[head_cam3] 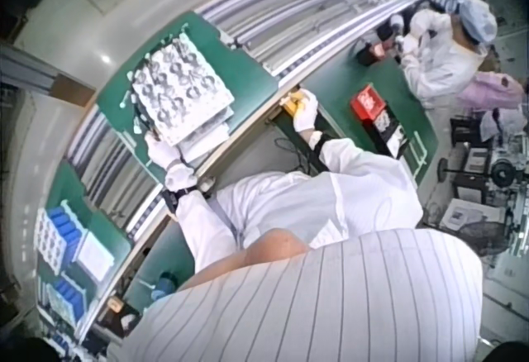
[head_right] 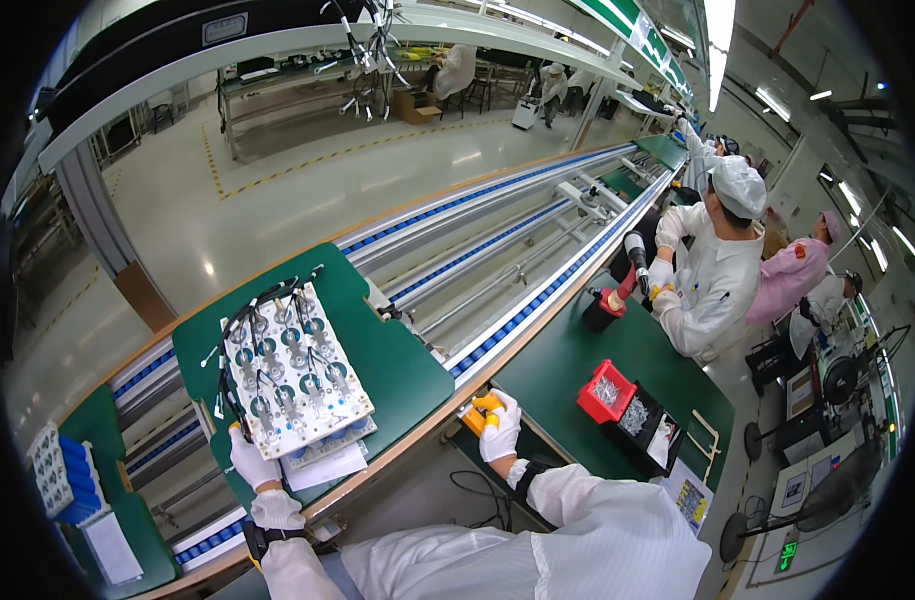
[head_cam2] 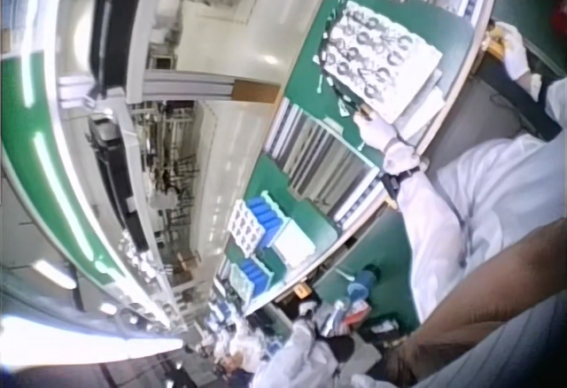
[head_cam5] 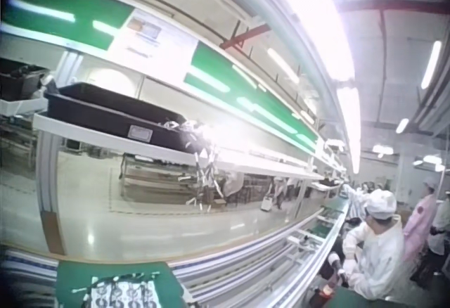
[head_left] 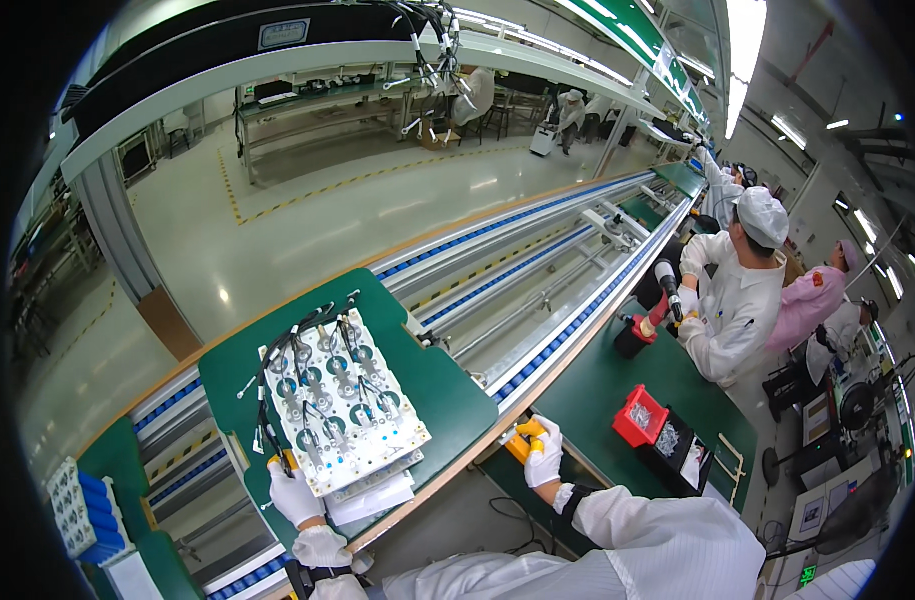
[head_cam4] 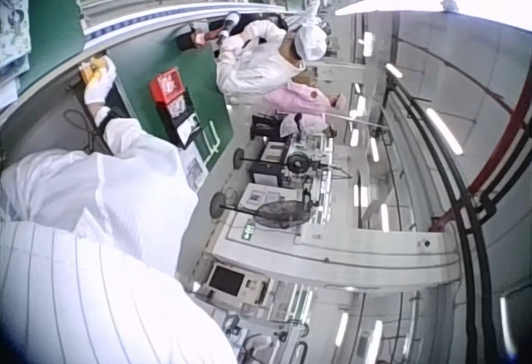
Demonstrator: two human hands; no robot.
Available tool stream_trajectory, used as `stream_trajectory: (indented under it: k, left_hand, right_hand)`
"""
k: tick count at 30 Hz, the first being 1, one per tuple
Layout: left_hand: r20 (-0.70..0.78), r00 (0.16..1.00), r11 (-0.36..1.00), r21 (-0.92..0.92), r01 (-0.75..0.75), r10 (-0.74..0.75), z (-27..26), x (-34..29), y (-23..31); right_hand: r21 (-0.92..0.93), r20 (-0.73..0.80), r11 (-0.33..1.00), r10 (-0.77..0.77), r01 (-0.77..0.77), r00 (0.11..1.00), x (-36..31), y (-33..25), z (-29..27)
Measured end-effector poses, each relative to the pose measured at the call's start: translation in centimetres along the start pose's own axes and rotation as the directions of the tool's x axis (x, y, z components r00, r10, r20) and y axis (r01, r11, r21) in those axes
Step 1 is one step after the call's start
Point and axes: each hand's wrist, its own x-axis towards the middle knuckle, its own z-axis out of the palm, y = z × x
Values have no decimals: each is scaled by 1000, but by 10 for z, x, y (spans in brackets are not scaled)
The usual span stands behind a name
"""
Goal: The recorder is assembling a battery pack or electronic component, using a power screwdriver to fasten screws into a white housing and managing internal wiring.
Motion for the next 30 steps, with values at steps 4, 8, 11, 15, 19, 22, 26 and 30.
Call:
stream_trajectory:
  k: [4, 8, 11, 15, 19, 22, 26, 30]
  left_hand:
    - [-12, 1000, 1000, 4, -9, 9, 3, 1, -6]
    - [24, 999, 999, -17, 49, -48, -5, -2, 14]
    - [-2, 999, 999, -19, -39, 39, -10, -4, 8]
    - [51, 997, 998, -17, -64, 65, -15, -13, 20]
    - [99, 992, 996, -41, -74, 77, -17, -14, 19]
    - [120, 991, 998, -21, -63, 65, -23, -16, 16]
    - [157, 986, 999, 8, -48, 46, -22, -14, 18]
    - [131, 987, 995, 11, -99, 97, -18, -13, 12]
  right_hand:
    - [64, 6, 998, 13, -13, 1000, 0, 0, 0]
    - [63, 2, 998, -15, 15, 1000, -6, -5, -1]
    - [-114, 50, 984, -130, 135, 990, -15, -7, 5]
    - [-387, 198, 922, 50, 31, 979, 26, -31, -2]
    - [-547, 342, 783, -115, 297, 932, 89, -48, 35]
    - [-546, 559, 731, -45, 408, 828, 89, -74, 65]
    - [-564, 447, 803, 100, 193, 889, 82, -74, 69]
    - [-569, 455, 784, 50, 247, 889, 82, -72, 68]
